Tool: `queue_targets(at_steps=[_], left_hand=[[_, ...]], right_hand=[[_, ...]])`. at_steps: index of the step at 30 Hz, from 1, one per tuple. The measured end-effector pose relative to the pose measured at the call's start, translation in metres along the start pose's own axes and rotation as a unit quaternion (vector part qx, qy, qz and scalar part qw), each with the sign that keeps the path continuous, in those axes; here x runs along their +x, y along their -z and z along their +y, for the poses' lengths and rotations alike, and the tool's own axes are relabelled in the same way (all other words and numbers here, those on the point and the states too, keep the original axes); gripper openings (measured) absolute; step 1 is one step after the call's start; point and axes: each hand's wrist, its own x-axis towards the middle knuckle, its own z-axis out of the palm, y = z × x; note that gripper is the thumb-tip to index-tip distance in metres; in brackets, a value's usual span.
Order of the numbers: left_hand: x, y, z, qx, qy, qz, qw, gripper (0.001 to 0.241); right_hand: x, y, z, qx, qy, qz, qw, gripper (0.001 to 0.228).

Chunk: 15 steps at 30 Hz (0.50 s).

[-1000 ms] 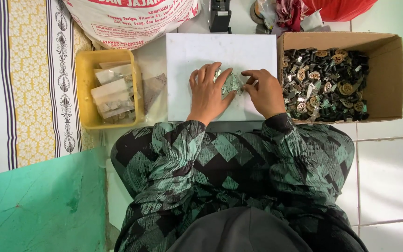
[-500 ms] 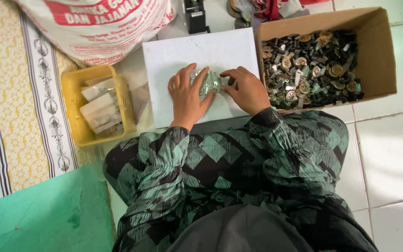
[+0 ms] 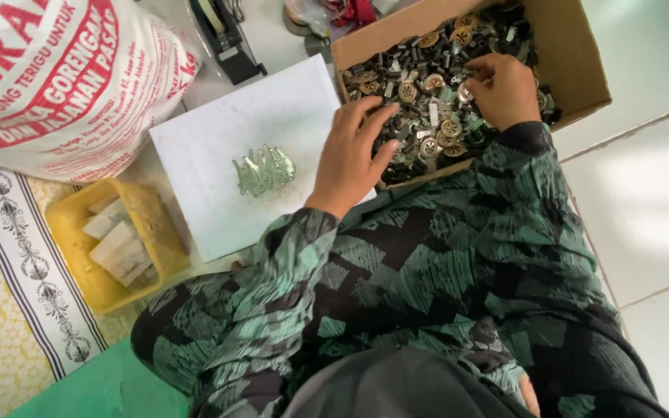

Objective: Picking small metal star-shaped decorations from a bulk container and placing them into small plastic bags for packaging.

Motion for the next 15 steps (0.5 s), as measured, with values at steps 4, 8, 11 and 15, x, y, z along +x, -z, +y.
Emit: queue_targets(at_steps=[4,8,11,15], left_hand=[[0.049,-0.087,-0.029,0.119,0.036,-0.07,0.99,0.054],[0.054,-0.152,-0.063,0.397,0.144,-0.151,0.894,0.061],[0.049,-0.145,-0.065,0.367,0.158,-0.221,0.89,0.053],[0.048,-0.095,-0.043,0.258,0.041,-0.331,0.907,0.025]], right_hand=[[0.018,-0.018,-0.014,-0.017,0.011,-0.038,0.999,0.033],[0.04,-0.047,-0.025,-0.052,0.163,-0.115,0.978,0.065],[0.043,-0.061,-0.024,-0.098,0.199,-0.192,0.956,0.08],[0.044,-0.038,-0.031,-0.225,0.192,-0.301,0.906,0.074]])
